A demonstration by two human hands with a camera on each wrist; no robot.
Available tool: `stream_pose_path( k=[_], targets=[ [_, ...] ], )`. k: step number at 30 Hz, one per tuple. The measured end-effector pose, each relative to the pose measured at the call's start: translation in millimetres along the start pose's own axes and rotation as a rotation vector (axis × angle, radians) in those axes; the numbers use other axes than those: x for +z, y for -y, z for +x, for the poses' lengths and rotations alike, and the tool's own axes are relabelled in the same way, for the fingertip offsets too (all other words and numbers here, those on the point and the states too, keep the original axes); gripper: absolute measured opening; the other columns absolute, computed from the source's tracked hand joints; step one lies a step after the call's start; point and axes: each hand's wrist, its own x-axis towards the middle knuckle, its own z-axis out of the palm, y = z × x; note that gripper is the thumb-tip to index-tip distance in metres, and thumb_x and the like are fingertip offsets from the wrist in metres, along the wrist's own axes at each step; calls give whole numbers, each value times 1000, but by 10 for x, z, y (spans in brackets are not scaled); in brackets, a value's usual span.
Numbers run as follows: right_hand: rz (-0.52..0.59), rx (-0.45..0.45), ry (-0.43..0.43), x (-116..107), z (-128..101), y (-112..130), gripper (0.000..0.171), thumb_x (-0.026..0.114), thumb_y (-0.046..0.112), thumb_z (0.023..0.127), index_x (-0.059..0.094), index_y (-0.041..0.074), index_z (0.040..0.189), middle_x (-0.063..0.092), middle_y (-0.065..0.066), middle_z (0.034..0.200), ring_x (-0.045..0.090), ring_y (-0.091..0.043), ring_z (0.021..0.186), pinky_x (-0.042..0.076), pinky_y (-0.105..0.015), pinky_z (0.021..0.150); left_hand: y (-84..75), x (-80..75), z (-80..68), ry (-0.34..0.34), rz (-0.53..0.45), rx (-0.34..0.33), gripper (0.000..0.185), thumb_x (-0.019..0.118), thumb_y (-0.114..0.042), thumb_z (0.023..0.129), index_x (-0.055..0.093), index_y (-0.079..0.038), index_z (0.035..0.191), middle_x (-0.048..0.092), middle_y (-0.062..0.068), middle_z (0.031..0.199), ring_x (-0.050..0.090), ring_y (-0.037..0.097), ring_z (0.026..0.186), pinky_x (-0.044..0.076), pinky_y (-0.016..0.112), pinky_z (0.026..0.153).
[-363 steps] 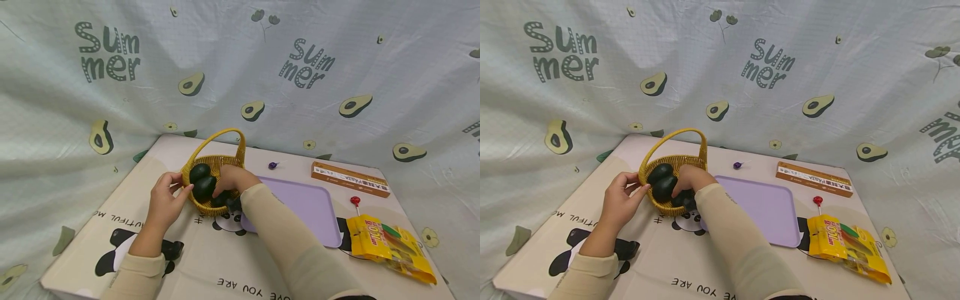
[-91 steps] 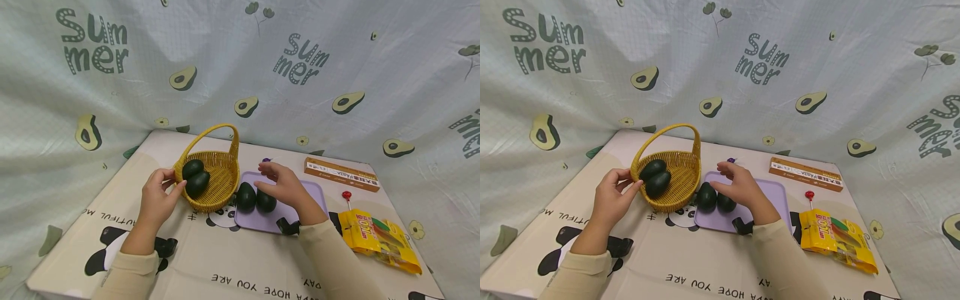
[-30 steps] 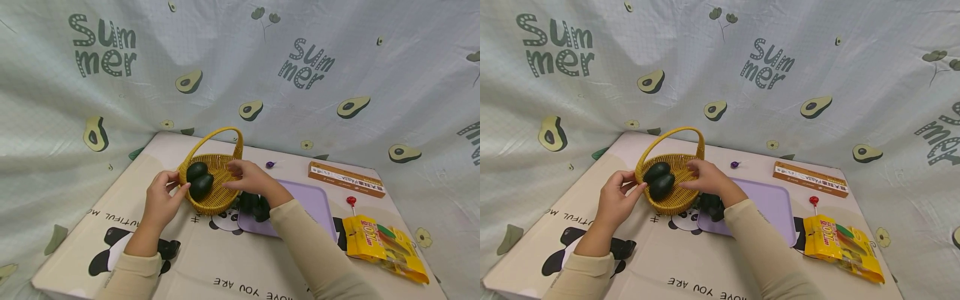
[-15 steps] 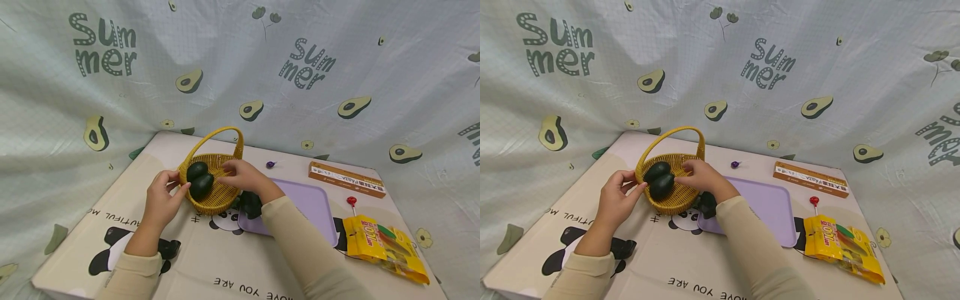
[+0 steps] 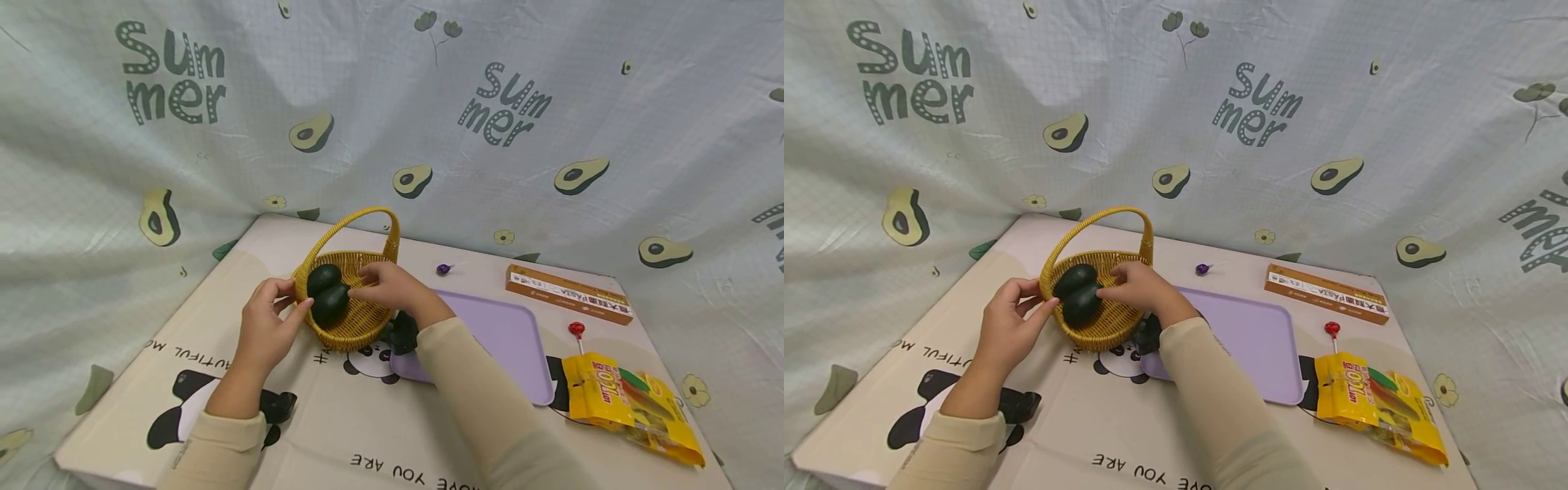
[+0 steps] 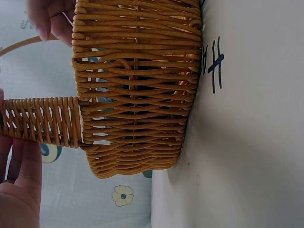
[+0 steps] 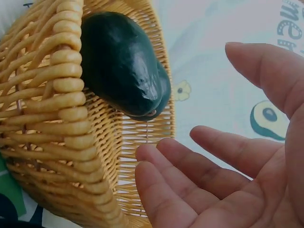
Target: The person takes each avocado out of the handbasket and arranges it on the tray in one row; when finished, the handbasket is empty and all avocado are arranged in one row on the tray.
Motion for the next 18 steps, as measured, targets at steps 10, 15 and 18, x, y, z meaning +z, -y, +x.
stream_pose_path(
  k=[10,15,18],
  targets=[
    [17,52,25,12,89,-29,70,74,43,93,52,6,148,57,-17,146,57,-30,131,52,-48,112,-1,26,15,-2,-7,13,33,78,-4,90,59,1,116,61,13,116,65,25,111,59,43,100],
    [26,66,17,93,142,-14,70,75,43,91,54,6,147,57,-15,146,58,-30,130,52,-49,111,-3,12,-8,-3,10,11,34,79,-6,90,60,-1,117,61,11,117,65,23,112,59,41,99],
    [19,85,9,139,153,15,69,75,43,90,56,7,145,58,-14,145,59,-30,128,53,-50,110,-7,10,-26,3,12,0,34,79,-7,90,60,-3,118,61,11,117,65,22,113,58,40,99]
  ],
)
